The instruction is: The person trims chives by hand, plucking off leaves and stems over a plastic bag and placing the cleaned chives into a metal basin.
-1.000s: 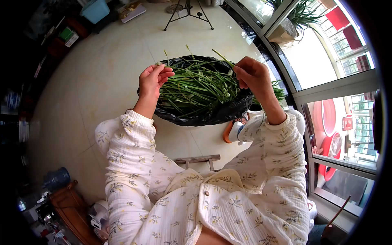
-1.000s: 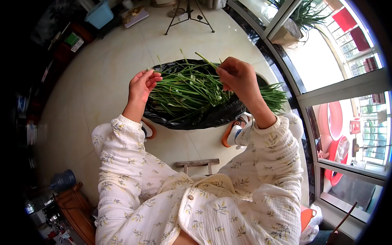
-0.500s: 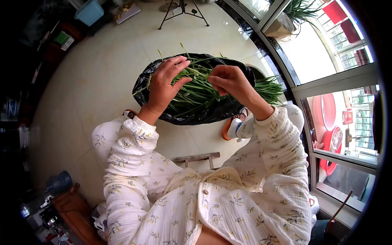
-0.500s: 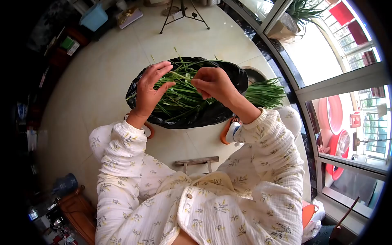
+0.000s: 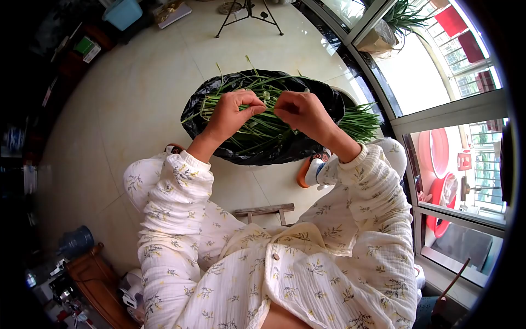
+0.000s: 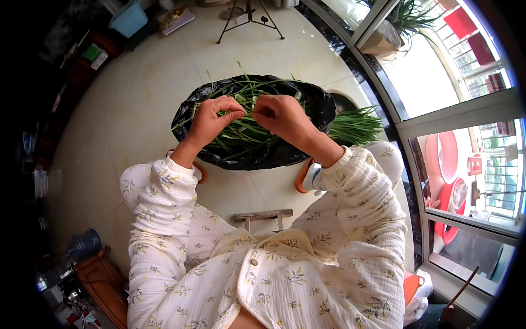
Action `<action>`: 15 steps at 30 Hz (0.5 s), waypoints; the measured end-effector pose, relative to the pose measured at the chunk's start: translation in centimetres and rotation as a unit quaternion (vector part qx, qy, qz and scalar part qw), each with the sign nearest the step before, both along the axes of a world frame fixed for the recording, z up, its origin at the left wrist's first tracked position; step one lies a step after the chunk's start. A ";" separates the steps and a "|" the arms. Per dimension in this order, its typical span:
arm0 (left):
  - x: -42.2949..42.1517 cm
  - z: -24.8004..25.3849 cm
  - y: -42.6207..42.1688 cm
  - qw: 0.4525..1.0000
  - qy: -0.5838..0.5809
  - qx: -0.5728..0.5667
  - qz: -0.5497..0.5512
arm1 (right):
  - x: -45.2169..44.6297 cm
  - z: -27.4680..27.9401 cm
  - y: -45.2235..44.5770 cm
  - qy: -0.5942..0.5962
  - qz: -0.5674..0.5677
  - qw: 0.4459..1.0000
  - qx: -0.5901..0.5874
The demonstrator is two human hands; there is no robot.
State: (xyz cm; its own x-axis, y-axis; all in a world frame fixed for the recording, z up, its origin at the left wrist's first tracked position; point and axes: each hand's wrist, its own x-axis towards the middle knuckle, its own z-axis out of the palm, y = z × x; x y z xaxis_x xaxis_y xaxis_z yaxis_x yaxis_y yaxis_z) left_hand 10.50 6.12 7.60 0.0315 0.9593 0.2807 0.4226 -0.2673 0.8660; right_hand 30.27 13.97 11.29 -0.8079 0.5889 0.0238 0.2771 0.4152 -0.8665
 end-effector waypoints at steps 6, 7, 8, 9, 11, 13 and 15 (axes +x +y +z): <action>-0.6 -1.2 0.1 0.971 -0.163 -0.172 -0.029 | -0.3 -0.6 0.1 0.062 0.066 0.965 0.245; -0.5 -1.5 0.1 0.966 -0.190 -0.173 -0.031 | -0.3 -0.5 -0.1 0.053 0.070 0.962 0.258; -0.4 -1.8 0.1 0.960 -0.216 -0.175 -0.033 | -0.3 -0.5 -0.2 0.045 0.074 0.959 0.271; -0.5 -2.1 0.2 0.962 -0.216 -0.167 -0.017 | -0.3 -0.5 -0.2 0.034 0.073 0.956 0.282; -0.9 -2.7 0.5 0.965 -0.213 -0.150 0.015 | -0.3 -0.6 -0.2 0.012 0.071 0.950 0.305; -1.5 -3.2 0.7 0.967 -0.211 -0.138 0.043 | -0.2 -1.0 0.1 0.015 0.062 0.946 0.317; -2.1 -3.8 0.9 0.972 -0.180 -0.133 0.070 | 0.1 -1.0 0.5 0.019 0.055 0.946 0.319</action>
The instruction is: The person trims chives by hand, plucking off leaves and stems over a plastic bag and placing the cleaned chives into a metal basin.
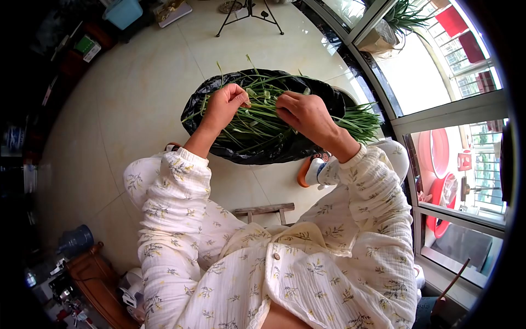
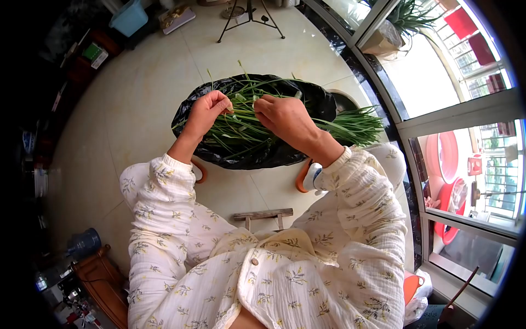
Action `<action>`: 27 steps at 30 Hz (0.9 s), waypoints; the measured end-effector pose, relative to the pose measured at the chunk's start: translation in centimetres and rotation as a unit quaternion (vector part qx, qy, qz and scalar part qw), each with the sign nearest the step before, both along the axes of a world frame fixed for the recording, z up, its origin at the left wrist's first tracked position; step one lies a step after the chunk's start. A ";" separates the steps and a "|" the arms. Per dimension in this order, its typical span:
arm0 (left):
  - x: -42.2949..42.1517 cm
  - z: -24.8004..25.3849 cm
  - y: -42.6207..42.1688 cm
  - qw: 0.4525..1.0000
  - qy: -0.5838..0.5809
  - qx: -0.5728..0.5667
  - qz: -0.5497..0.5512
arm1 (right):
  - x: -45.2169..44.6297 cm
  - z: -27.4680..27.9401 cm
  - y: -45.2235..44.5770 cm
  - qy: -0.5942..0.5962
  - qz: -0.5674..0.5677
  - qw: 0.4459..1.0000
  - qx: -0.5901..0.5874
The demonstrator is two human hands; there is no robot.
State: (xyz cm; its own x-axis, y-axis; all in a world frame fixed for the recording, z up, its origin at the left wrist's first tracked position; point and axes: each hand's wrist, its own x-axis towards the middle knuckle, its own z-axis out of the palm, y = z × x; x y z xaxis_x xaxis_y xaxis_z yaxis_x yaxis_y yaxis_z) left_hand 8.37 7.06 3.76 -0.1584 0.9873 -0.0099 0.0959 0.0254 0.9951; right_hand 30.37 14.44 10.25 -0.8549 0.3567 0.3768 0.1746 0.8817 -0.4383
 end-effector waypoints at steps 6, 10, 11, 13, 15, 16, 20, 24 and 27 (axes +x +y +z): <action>-1.1 0.0 -0.2 0.981 0.190 -0.012 0.047 | 0.7 0.1 0.6 0.025 -0.013 0.999 -0.030; -0.9 1.6 -0.9 0.913 0.400 -0.061 0.040 | 1.2 1.3 0.9 0.054 -0.072 0.975 -0.202; -0.8 1.7 -1.0 0.886 0.459 -0.062 0.022 | 1.5 1.7 1.0 0.057 -0.100 0.951 -0.287; -0.1 1.1 -1.3 0.891 0.451 0.041 0.035 | 1.7 1.7 2.2 0.229 -0.066 0.846 -0.478; 0.9 1.5 -1.1 0.907 0.414 0.076 0.017 | 2.0 2.1 3.8 0.326 -0.060 0.746 -0.577; 1.7 1.5 -0.9 0.944 0.324 0.062 -0.008 | 2.4 2.1 4.6 0.352 -0.048 0.713 -0.605; 5.3 2.0 -1.0 0.991 -0.033 -0.013 -0.127 | 2.5 1.6 7.2 0.438 -0.011 0.612 -0.659; 7.8 3.2 -2.0 0.914 -0.295 -0.124 -0.249 | 1.8 0.4 9.1 0.472 0.005 0.563 -0.678; 8.0 4.1 -2.3 0.869 -0.358 -0.185 -0.286 | 1.8 0.2 10.5 0.499 -0.010 0.546 -0.673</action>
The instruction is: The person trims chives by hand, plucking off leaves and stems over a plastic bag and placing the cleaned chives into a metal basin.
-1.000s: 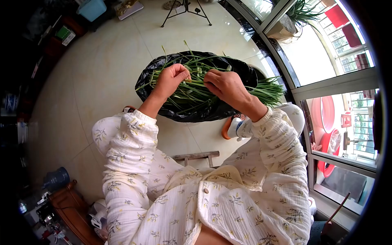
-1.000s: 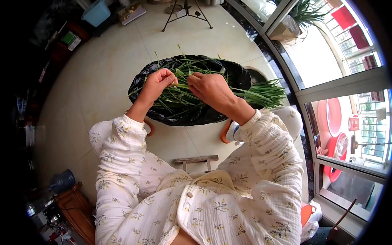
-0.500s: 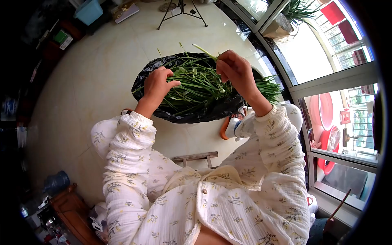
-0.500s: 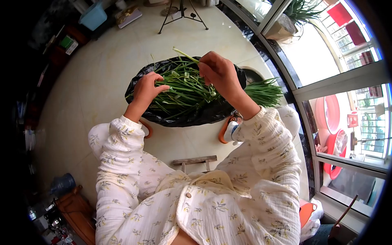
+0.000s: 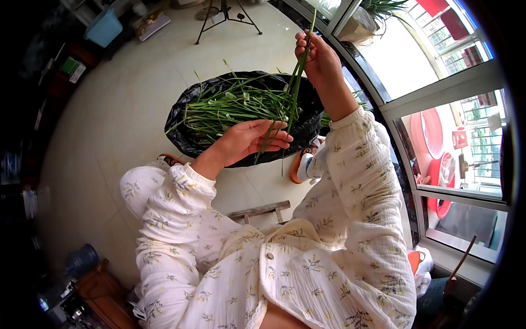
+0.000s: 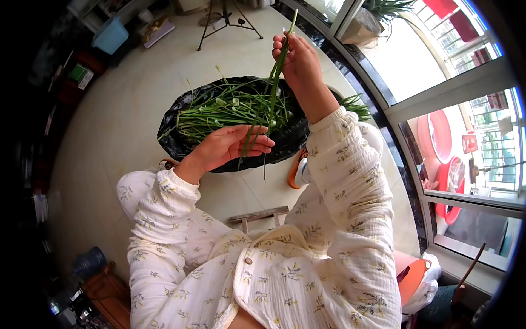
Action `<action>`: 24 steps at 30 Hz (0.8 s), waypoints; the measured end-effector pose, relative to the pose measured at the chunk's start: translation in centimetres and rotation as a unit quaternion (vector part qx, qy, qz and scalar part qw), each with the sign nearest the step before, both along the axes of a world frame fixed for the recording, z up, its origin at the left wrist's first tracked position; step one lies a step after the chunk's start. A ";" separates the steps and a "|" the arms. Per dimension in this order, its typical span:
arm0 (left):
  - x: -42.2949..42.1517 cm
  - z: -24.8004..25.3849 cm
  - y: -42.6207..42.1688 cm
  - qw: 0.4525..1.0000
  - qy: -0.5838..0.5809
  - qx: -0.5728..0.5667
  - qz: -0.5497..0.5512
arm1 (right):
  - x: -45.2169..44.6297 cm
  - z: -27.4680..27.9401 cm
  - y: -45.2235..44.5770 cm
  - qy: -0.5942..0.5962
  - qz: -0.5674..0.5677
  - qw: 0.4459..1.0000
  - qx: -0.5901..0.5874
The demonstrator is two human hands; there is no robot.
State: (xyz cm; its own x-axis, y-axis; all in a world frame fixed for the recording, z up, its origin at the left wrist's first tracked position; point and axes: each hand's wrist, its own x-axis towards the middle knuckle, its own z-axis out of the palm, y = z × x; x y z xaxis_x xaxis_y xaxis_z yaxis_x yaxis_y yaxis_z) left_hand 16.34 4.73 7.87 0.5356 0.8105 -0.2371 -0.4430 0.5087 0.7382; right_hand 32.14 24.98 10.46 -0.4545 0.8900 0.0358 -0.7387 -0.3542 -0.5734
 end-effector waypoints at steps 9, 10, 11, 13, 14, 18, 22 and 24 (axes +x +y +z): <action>-0.6 -1.0 -0.8 0.999 -0.017 -0.008 -0.038 | 1.5 0.4 2.5 0.016 -0.043 0.999 -0.025; -0.7 -1.0 -0.9 0.999 -0.017 -0.010 -0.042 | 1.6 0.4 2.7 0.017 -0.041 0.999 -0.023; -0.7 -1.1 -1.0 0.999 -0.012 -0.008 -0.046 | 1.6 0.4 2.7 0.018 -0.039 0.999 -0.021; -0.9 -1.1 -1.1 0.998 -0.003 -0.005 -0.055 | 1.6 0.5 2.7 0.013 -0.044 0.999 -0.019; -0.9 -1.2 -1.1 0.999 0.004 0.001 -0.053 | 1.5 0.5 2.6 0.011 -0.047 0.999 -0.017; -0.7 -1.3 -1.1 0.999 0.029 0.015 -0.043 | 1.5 0.1 3.0 0.012 -0.046 0.999 -0.006; -0.6 -0.7 -1.1 0.997 0.069 0.010 -0.017 | 1.5 0.4 2.7 0.006 -0.084 0.996 0.001; -0.7 -0.9 -1.1 0.997 0.077 0.006 0.012 | 1.6 0.5 2.8 0.012 -0.105 0.994 0.011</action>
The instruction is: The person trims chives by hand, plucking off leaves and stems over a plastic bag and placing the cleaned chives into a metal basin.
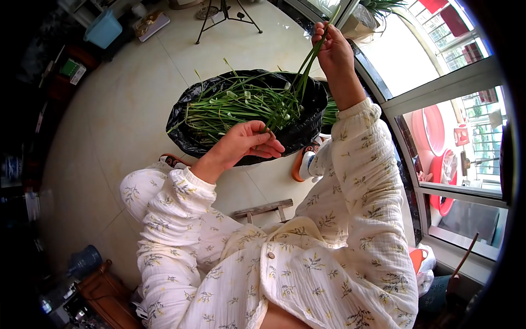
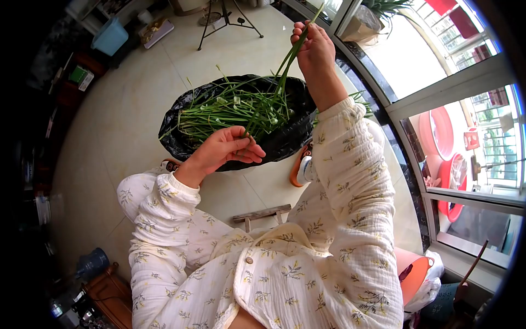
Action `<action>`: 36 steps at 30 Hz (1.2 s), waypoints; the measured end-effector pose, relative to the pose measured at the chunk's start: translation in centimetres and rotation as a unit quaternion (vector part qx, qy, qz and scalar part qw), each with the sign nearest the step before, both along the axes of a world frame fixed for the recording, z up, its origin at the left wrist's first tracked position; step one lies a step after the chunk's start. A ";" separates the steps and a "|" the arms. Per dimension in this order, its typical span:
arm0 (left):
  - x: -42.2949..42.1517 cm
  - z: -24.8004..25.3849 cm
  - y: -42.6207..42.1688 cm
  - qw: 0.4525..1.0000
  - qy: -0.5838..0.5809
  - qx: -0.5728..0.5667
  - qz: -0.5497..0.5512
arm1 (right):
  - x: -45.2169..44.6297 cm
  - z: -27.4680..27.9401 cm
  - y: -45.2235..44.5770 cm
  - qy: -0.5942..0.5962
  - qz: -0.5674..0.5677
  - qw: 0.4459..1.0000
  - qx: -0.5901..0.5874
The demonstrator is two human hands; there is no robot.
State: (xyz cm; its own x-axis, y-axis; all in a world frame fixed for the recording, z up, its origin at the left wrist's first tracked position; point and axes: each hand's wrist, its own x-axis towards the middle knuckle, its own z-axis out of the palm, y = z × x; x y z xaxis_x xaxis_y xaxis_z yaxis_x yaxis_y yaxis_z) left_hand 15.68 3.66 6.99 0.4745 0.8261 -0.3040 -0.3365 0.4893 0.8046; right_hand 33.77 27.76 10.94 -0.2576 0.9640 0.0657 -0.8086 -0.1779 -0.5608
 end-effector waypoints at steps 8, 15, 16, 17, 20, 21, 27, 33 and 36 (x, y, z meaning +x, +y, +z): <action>-0.5 -1.5 0.7 0.990 0.016 -0.065 0.127 | 0.6 0.3 0.7 0.034 -0.081 0.995 0.037; -2.8 -4.4 0.1 0.792 0.525 0.260 0.172 | 2.7 0.7 2.9 0.055 -0.099 0.994 0.004; -3.0 -4.3 -0.1 0.668 0.629 0.357 0.175 | 2.7 0.8 2.8 0.050 -0.101 0.994 0.003; -3.1 -4.2 -0.1 0.676 0.621 0.353 0.182 | 2.6 0.8 2.8 0.046 -0.103 0.994 0.001; -2.7 -1.9 0.3 0.724 0.566 0.332 0.211 | 2.2 0.6 2.7 0.044 -0.088 0.995 0.004; -2.5 -1.8 0.5 0.747 0.537 0.330 0.212 | 2.1 0.6 2.7 0.044 -0.080 0.996 0.007; -1.2 -1.9 1.6 0.823 0.439 0.304 0.195 | 0.7 0.6 1.7 0.046 -0.065 0.997 0.024; -1.0 -4.0 2.1 0.899 0.339 0.189 0.202 | 0.4 1.0 1.5 0.043 -0.082 0.996 0.018; -1.3 -4.6 2.1 0.958 0.126 0.034 0.254 | 0.9 0.7 2.0 0.049 -0.085 0.995 0.016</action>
State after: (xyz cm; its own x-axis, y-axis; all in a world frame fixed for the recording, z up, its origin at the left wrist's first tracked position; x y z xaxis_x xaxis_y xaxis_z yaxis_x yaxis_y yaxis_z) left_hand 14.41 5.80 2.34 -0.0748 0.9534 -0.2924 -0.3082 0.2568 0.9160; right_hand 34.62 29.76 11.61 -0.0821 0.9902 0.1132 -0.8770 -0.0178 -0.4802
